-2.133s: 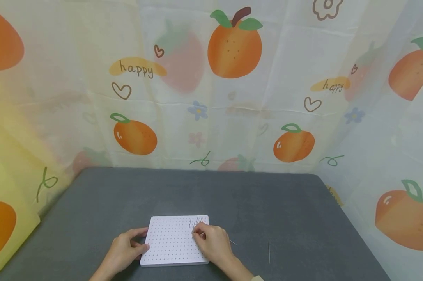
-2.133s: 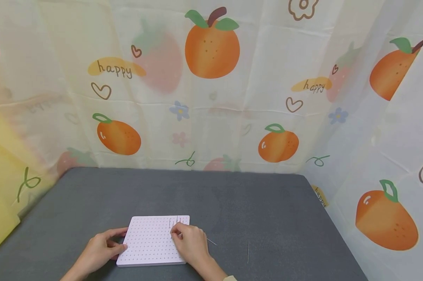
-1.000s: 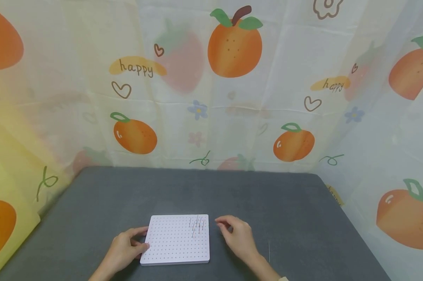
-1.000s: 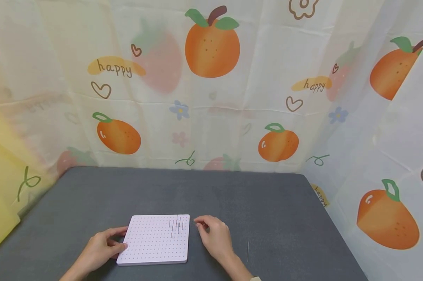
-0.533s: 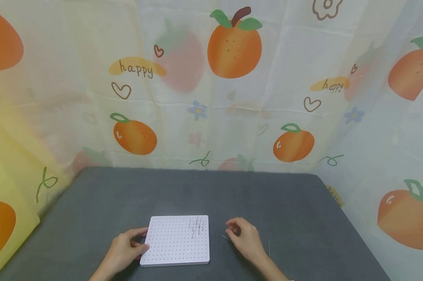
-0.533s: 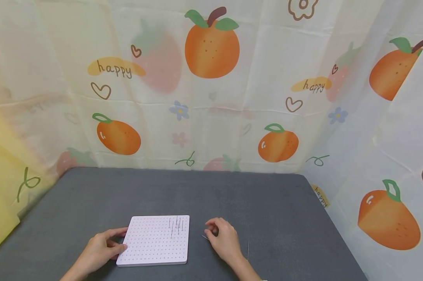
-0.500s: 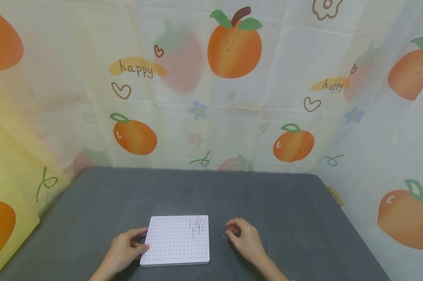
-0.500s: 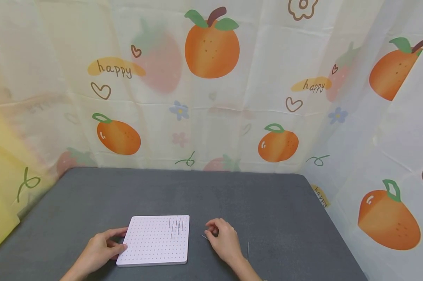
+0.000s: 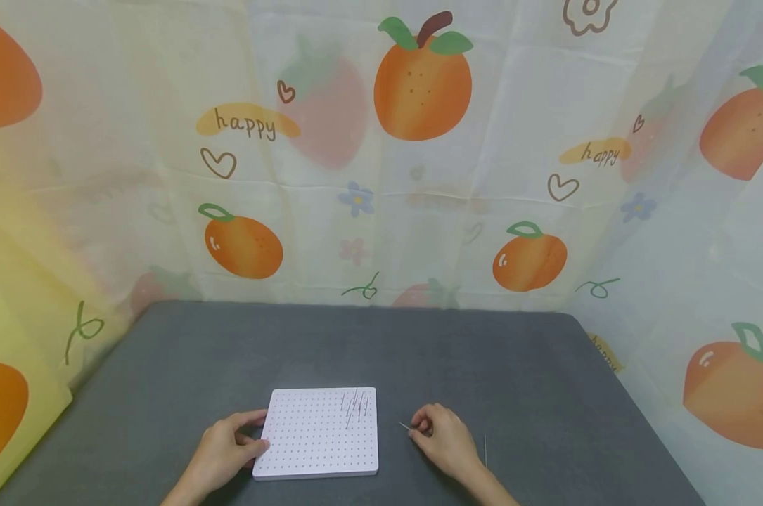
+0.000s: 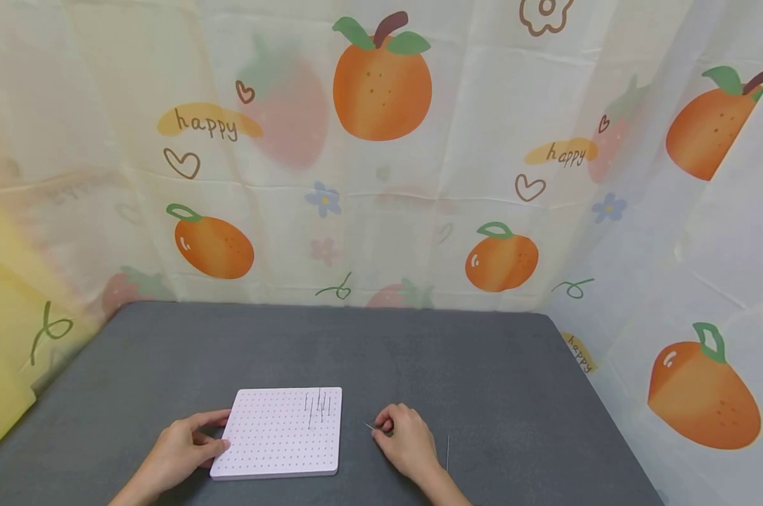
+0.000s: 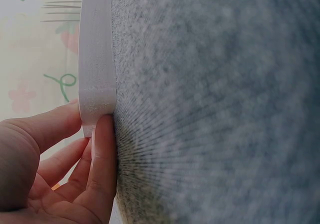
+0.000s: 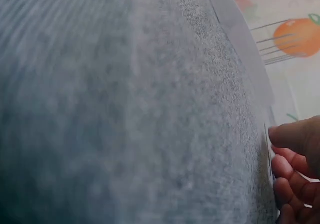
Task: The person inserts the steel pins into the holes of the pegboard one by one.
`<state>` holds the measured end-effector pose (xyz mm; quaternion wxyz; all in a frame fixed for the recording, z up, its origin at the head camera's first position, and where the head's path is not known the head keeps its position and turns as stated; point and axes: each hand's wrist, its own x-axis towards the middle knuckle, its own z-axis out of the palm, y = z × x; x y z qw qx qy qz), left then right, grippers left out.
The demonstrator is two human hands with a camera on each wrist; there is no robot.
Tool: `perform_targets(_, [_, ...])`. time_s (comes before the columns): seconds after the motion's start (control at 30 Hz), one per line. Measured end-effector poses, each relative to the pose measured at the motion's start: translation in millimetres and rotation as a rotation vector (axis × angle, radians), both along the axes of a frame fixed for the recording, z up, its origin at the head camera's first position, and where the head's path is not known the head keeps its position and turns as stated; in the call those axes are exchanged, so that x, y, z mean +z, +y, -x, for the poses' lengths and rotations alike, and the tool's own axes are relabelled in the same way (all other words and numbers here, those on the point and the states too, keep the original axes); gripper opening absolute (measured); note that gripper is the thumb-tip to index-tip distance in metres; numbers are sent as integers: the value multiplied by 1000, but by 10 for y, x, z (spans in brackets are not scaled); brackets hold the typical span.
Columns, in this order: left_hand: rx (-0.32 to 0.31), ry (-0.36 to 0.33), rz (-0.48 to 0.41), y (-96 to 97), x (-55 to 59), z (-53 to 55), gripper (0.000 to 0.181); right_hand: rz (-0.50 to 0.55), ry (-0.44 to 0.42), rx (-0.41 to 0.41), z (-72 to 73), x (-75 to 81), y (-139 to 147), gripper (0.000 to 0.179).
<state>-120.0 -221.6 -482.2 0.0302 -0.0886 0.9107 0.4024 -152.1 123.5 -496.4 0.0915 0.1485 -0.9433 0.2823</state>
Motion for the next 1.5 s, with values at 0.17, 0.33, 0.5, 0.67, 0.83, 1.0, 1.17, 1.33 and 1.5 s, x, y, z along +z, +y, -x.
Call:
perform_targets(0.17, [0,3,-6,11,11,3,53,-39,-3,-21,2,-16,-12,14])
perform_targets(0.33, [-2,5,-8,14,10,6,53,-45,1,-26,10,-13,-27,14])
perform_targets(0.5, [0,0,-8,5,10,-4,53,-37,-7,-28,4,-13,-36,12])
perform_targets(0.67, [0,1,-13,3,24,-17,53,-39,-13,-36,-1,-18,-45,12])
perform_targets(0.83, [14,8,-33,9,38,-30,51,-43,10,-54,-5,-26,-59,13])
perform_targets(1.0, [7,12,-32,4,29,-20,51,-50,23,-77,-5,-35,-73,15])
perform_targets(1.17, [4,3,-27,7,14,-6,52,-55,37,-90,1,-41,-74,15])
perform_targets(1.33, [5,4,-25,16,17,-3,53,-61,34,-91,4,-25,-80,15])
perform_targets(1.5, [2,8,-19,17,18,-9,53,-59,28,-93,-5,-14,-84,14])
